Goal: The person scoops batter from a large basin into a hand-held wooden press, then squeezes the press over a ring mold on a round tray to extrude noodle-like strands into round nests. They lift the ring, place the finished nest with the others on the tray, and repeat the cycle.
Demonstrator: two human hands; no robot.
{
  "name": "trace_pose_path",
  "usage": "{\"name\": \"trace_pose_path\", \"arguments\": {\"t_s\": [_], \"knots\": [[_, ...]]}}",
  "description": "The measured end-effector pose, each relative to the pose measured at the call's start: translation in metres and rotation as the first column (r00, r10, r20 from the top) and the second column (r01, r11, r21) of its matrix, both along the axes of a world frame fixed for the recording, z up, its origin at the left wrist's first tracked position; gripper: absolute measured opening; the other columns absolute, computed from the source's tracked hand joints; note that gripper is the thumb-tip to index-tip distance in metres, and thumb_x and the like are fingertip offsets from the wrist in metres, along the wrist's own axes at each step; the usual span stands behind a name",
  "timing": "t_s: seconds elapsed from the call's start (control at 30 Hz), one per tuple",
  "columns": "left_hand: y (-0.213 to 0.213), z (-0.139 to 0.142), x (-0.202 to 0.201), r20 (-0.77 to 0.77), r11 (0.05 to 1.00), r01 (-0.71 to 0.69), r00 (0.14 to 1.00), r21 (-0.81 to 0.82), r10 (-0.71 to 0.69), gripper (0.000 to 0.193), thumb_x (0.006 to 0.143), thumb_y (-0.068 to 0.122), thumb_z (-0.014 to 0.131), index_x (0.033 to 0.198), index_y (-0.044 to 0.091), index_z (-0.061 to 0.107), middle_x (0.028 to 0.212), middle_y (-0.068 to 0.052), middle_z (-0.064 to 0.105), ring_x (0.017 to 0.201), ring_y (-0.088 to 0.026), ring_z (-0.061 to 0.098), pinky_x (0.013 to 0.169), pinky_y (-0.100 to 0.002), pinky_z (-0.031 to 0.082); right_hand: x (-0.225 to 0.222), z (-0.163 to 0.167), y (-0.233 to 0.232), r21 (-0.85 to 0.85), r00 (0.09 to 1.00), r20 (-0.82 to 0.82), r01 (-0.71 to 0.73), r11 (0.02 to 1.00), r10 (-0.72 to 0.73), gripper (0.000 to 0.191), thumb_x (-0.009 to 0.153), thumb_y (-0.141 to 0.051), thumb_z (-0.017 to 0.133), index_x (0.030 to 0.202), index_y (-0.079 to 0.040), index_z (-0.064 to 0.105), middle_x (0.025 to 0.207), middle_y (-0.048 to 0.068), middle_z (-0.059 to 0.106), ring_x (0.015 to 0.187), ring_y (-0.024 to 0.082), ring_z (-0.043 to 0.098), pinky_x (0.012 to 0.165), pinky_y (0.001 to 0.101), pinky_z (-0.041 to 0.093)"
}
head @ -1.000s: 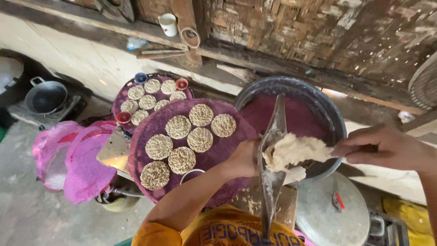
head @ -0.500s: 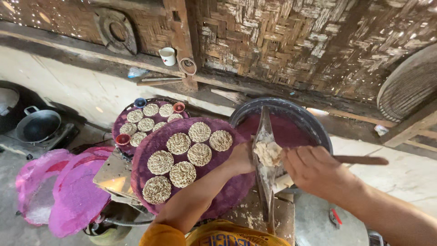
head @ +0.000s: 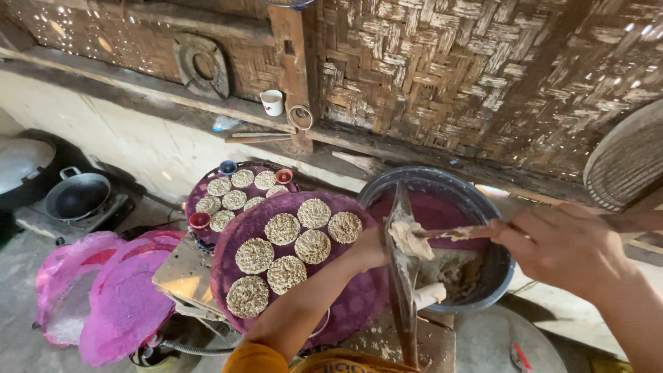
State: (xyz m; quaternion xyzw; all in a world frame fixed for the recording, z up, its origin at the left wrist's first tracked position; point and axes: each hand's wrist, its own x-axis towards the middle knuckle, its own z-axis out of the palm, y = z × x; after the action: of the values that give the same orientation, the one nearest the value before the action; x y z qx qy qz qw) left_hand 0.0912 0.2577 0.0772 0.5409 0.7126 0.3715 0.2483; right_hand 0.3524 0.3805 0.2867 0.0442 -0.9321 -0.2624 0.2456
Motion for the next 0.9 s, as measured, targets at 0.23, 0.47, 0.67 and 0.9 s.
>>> {"name": "trace_pose_path", "arguments": {"t_s": [0.23, 0.47, 0.67, 0.9], "knots": [[0.020, -0.008, 0.019, -0.303, 0.997, 0.068, 0.951, 0.032, -0.055, 0.048, 0.082, 0.042, 0.074, 0.121, 0.015, 0.073, 0.110, -0.018, 0.076, 0.099, -0.037, 0.073, 0.084, -0.048, 0.058, -0.039, -0.022, -0.018, 0.014, 0.968, 0.225, -0.112, 0.994, 0.106, 0.024, 0.080, -0.018, 0.067, 0.103, -0.014, 0.073, 0.086, 0.000, 0.066, 0.078, 0.021, 0.067, 0.066, 0.0359, 0.052], [-0.005, 0.030, -0.004, 0.282, 0.983, -0.108, 0.948, -0.147, 0.146, 0.050, 0.085, 0.039, 0.065, 0.131, 0.017, 0.069, 0.106, -0.018, 0.077, 0.089, -0.040, 0.069, 0.071, -0.052, 0.056, 0.012, 0.015, 0.027, -0.069, 0.995, -0.098, -0.022, 0.997, 0.015, 0.018, 0.085, -0.031, 0.076, 0.099, -0.020, 0.073, 0.086, 0.000, 0.073, 0.076, 0.021, 0.069, 0.067, 0.0362, 0.054], [0.002, 0.018, 0.002, 0.023, 0.994, -0.094, 0.995, 0.052, 0.093, 0.057, 0.079, 0.039, 0.074, 0.129, 0.013, 0.066, 0.113, -0.019, 0.075, 0.102, -0.037, 0.070, 0.085, -0.045, 0.056, 0.010, 0.011, 0.016, -0.030, 0.992, 0.006, 0.124, 0.992, -0.124, 0.017, 0.080, -0.031, 0.079, 0.078, -0.017, 0.070, 0.078, -0.003, 0.071, 0.074, 0.022, 0.071, 0.066, 0.0383, 0.056], [0.011, 0.007, 0.016, -0.198, 0.996, -0.012, 0.980, 0.087, 0.029, 0.053, 0.082, 0.045, 0.069, 0.128, 0.019, 0.068, 0.121, -0.016, 0.073, 0.110, -0.038, 0.069, 0.091, -0.047, 0.056, -0.027, 0.010, -0.014, -0.041, 0.998, 0.044, -0.032, 0.999, 0.034, 0.022, 0.069, -0.019, 0.071, 0.091, -0.019, 0.076, 0.078, 0.000, 0.069, 0.078, 0.023, 0.069, 0.070, 0.0385, 0.054]]}}
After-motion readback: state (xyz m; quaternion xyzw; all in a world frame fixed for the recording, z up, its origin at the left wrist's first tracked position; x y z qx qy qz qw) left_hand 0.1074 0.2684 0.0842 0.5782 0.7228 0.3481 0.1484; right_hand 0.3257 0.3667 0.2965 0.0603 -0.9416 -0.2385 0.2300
